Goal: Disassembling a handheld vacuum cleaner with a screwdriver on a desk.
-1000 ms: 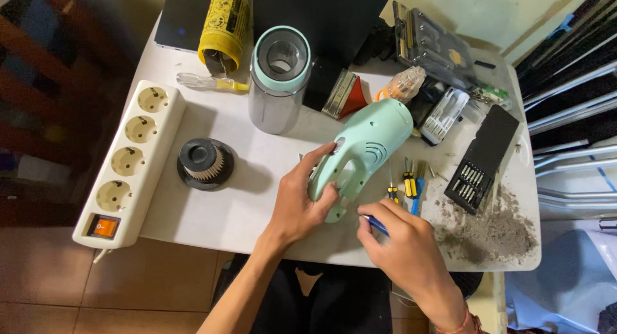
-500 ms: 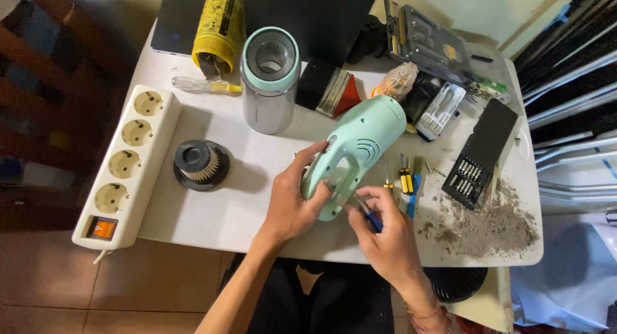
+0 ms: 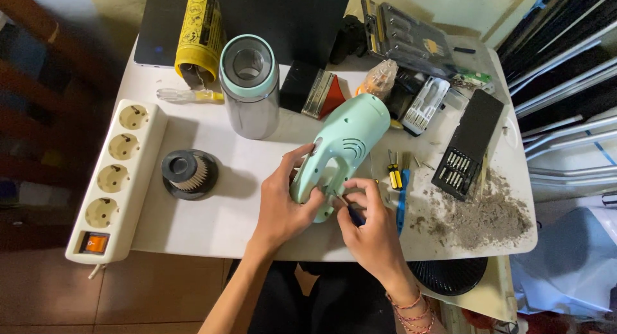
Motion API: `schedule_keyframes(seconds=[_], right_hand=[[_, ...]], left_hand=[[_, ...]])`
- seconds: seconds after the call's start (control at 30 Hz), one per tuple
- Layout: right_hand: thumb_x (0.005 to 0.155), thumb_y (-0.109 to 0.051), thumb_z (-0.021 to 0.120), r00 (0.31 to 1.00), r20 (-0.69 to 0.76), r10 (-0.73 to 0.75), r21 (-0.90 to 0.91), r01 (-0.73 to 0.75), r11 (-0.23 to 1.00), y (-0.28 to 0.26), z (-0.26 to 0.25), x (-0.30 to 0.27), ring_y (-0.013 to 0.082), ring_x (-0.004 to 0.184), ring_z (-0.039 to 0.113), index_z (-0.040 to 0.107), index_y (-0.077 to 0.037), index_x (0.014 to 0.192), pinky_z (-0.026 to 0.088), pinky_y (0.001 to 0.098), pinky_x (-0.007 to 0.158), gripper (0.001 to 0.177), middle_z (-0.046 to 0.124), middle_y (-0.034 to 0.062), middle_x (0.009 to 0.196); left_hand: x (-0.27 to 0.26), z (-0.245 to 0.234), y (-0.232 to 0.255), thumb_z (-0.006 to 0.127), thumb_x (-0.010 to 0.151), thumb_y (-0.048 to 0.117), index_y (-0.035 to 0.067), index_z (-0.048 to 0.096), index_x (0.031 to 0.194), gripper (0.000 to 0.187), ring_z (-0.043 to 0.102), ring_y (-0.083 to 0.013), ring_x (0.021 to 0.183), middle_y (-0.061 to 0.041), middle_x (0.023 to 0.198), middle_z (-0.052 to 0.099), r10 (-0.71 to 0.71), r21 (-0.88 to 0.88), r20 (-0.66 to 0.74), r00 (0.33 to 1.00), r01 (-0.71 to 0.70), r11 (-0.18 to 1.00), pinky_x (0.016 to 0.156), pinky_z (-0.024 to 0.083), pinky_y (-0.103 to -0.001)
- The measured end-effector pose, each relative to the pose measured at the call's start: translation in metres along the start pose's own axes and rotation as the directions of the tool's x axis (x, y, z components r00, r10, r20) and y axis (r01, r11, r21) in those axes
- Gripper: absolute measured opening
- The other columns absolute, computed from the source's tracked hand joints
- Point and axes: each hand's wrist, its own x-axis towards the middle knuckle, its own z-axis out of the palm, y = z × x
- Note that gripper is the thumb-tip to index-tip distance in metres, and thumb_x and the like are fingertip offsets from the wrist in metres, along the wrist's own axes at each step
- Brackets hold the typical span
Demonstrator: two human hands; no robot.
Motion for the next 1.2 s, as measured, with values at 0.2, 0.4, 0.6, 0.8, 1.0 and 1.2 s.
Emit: schedule_keyframes(seconds=[0.2, 0.4, 0.6, 0.8, 1.0, 1.2], right_hand=[[0.089, -0.006, 0.067, 0.996, -0.028, 0.079, 0.046, -0.078, 0.996, -0.004, -0.003, 0.000, 0.0136, 0.071, 0.075, 0.052, -0.005, 0.125, 0.058, 0.0281, 0.062, 0.040, 0.080, 0.0091, 0.091], [0.090, -0.006, 0.072, 0.995, -0.093, -0.039, 0.019, 0.041, 0.999, 0.006, 0.001, -0.003, 0.0127, 0.077, 0.074, 0.055, -0.004, 0.124, 0.058, 0.0273, 0.067, 0.038, 0.079, 0.0094, 0.091], [0.090, -0.005, 0.067, 0.990, -0.136, -0.032, -0.084, 0.021, 0.996, 0.003, 0.002, -0.001, 0.0107, 0.072, 0.074, 0.056, -0.004, 0.122, 0.056, 0.0273, 0.064, 0.034, 0.078, 0.0073, 0.084], [0.091, -0.008, 0.070, 0.988, -0.134, 0.080, -0.024, -0.084, 0.996, -0.005, 0.004, -0.002, 0.0123, 0.064, 0.066, 0.058, -0.004, 0.122, 0.052, 0.0285, 0.057, 0.034, 0.077, 0.0091, 0.078], [0.098, -0.009, 0.070, 0.978, -0.179, -0.109, -0.039, 0.104, 0.994, 0.014, 0.006, -0.005, 0.0089, 0.083, 0.074, 0.064, -0.003, 0.117, 0.058, 0.0256, 0.072, 0.020, 0.079, 0.0064, 0.095], [0.113, -0.014, 0.056, 0.907, -0.377, -0.188, 0.369, 0.333, 0.868, 0.025, -0.006, -0.015, 0.0145, 0.081, 0.062, 0.055, 0.004, 0.128, 0.056, 0.0320, 0.073, 0.023, 0.060, 0.0107, 0.101]], left_hand=[[-0.002, 0.001, -0.004, 0.067, 0.074, 0.007, 0.006, 0.057, 0.136, 0.062, 0.071, -0.0224, 0.078, -0.014, 0.095, 0.072, -0.020, 0.001, -0.012, 1.000, 0.020, 1.000, 0.074, 0.059, -0.033], [-0.002, 0.002, -0.007, 0.067, 0.075, 0.007, 0.006, 0.056, 0.137, 0.063, 0.071, -0.0224, 0.081, -0.014, 0.097, 0.073, 0.006, -0.020, -0.006, 1.000, -0.006, 1.000, 0.076, 0.059, -0.034], [-0.002, 0.001, -0.006, 0.066, 0.075, 0.007, 0.006, 0.056, 0.138, 0.064, 0.071, -0.0231, 0.079, -0.014, 0.095, 0.073, -0.014, -0.022, 0.008, 1.000, 0.015, 1.000, 0.075, 0.059, -0.034], [-0.001, 0.001, -0.007, 0.066, 0.075, 0.007, 0.006, 0.055, 0.138, 0.064, 0.072, -0.0228, 0.080, -0.014, 0.097, 0.073, -0.026, -0.038, 0.016, 1.000, 0.026, 0.999, 0.075, 0.060, -0.033], [0.000, -0.001, -0.003, 0.066, 0.074, 0.007, 0.006, 0.055, 0.137, 0.063, 0.072, -0.0232, 0.079, -0.014, 0.095, 0.074, -0.027, -0.041, 0.012, 1.000, 0.028, 0.999, 0.074, 0.059, -0.034], [-0.001, -0.001, -0.012, 0.066, 0.075, 0.010, 0.006, 0.054, 0.138, 0.064, 0.072, -0.0243, 0.079, -0.014, 0.093, 0.072, 0.011, -0.035, 0.020, 1.000, -0.010, 0.999, 0.077, 0.059, -0.035]])
